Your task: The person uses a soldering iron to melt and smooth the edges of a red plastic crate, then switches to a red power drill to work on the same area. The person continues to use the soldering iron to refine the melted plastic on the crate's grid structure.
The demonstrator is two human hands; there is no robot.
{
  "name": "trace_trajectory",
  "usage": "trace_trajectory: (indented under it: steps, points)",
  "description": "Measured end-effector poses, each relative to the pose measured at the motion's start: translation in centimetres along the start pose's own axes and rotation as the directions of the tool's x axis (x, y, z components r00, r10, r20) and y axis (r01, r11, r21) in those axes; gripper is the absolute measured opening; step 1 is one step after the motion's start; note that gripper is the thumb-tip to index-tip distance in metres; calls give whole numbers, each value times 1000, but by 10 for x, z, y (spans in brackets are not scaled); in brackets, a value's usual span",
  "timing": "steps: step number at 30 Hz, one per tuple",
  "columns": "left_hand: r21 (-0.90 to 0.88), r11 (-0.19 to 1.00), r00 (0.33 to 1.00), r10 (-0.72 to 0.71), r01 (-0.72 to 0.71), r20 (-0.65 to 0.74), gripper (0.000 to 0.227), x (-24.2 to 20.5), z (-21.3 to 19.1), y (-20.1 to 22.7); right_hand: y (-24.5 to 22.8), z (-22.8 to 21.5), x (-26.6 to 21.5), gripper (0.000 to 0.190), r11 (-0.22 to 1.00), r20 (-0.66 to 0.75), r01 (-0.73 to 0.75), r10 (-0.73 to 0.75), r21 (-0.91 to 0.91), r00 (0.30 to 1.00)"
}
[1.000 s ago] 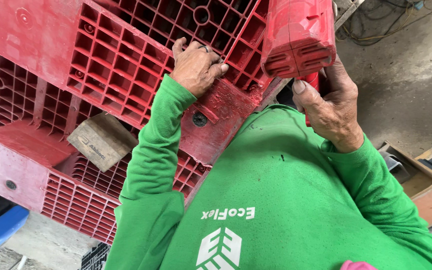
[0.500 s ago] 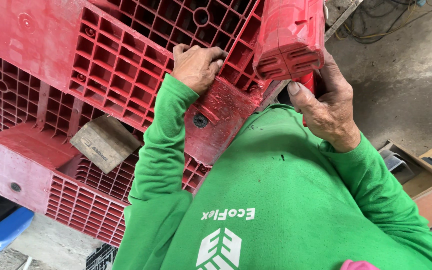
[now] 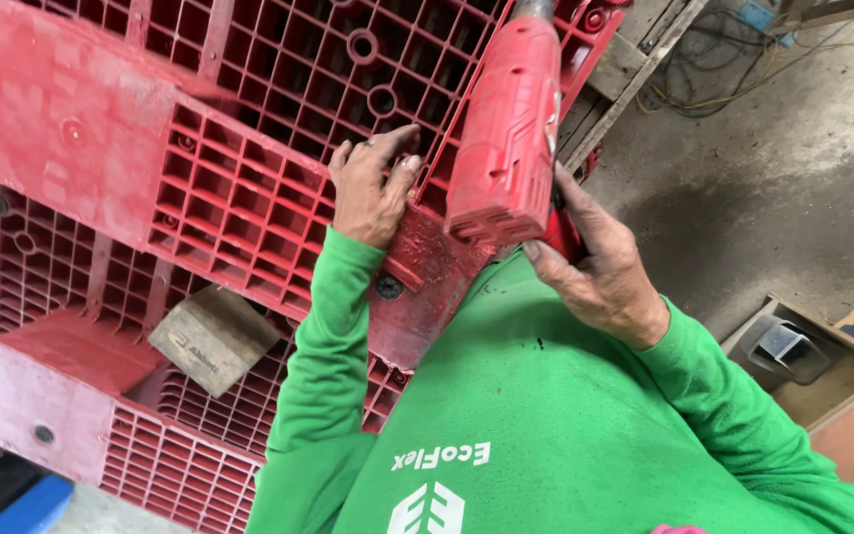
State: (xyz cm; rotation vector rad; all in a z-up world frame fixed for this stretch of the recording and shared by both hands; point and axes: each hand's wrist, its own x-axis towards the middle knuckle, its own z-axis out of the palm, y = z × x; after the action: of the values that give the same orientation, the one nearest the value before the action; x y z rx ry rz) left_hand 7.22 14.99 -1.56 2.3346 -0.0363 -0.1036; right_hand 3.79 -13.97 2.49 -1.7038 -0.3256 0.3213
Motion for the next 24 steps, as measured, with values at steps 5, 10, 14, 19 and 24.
trace_trajectory:
  steps: [5, 10, 14, 19, 24]
  points:
    - [-479, 875, 982, -146, 72, -120, 50, -10, 5, 34, 1, -3, 4, 73, 999, 2, 8, -8, -33, 1000]
    - [-741, 671, 1000, -12, -9, -23, 80, -25, 6, 73, 1, -2, 5, 72, 1000, -2, 14, -14, -16, 1000]
    - [-847, 530, 998, 8, 44, 57, 92, -27, 5, 85, 4, -3, 2, 72, 999, -15, -39, 40, 23, 999]
    - [-866, 496, 995, 28, 70, 97, 94, -24, 2, 95, 3, -5, -1, 71, 999, -12, -44, 44, -9, 999]
    - [-811, 578, 991, 24, 94, 131, 90, -23, 0, 90, 8, -10, -1, 71, 992, -8, -34, 35, 121, 999]
